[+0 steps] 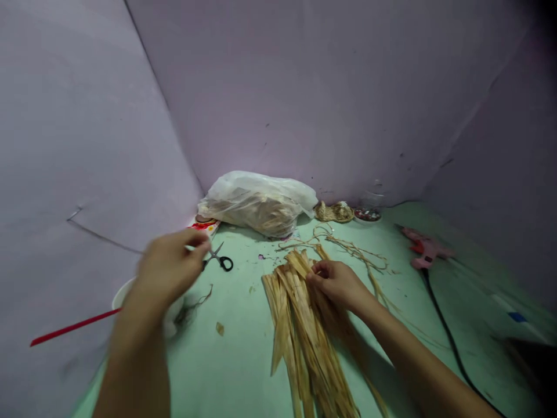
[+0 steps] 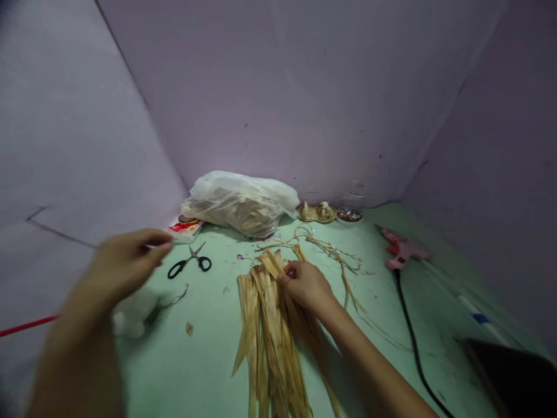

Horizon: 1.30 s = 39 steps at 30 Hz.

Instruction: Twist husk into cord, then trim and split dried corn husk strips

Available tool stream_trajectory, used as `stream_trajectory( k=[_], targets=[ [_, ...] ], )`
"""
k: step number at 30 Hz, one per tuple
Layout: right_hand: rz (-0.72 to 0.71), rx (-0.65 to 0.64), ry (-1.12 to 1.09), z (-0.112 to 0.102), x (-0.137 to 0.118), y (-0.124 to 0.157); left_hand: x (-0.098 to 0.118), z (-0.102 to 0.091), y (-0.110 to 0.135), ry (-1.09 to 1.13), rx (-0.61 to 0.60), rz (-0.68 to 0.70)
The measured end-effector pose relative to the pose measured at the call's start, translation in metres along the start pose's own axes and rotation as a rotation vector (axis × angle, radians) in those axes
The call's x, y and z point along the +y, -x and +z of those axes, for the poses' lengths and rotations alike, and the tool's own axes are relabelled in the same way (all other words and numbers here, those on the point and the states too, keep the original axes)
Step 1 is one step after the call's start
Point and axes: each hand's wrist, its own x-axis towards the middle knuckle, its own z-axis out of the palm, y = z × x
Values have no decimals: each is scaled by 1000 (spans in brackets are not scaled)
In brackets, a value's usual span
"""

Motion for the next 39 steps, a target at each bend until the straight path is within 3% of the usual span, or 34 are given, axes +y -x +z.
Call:
stream_trajectory(
  k=[2,4,6,9,12,21,26,30,33,36,39],
  targets=[
    [1,11,1,-2,1,0,87,-18,-46,-117,-121,55],
    [-13,9,1,-3,2,-1,125,-18,-66,-257,-215,-70],
    [-32,20,5,-5,3,-1,122,-6,-68,-310,-236,-146],
    [-35,68,28,-7,3,-1,95,15,-65,-335,-260,-209],
    [-37,70,36,-8,0,1,82,30,-69,-331,-265,-254],
    [-77,6,87,-11,-8,6,79,51,-73,-280,-192,-339],
    [-62,17,49,-12,-4,1,88,44,-69,-249,-129,-302],
    [-63,164,-79,-19,-6,0,113,19,-62,-217,-35,-185],
    [-78,258,-241,-26,-15,4,144,5,-42,-54,112,29],
    [-69,111,-538,-31,-26,13,177,4,-10,124,159,288],
    [-89,-161,-784,-32,-36,23,201,15,19,240,30,500]
  ],
)
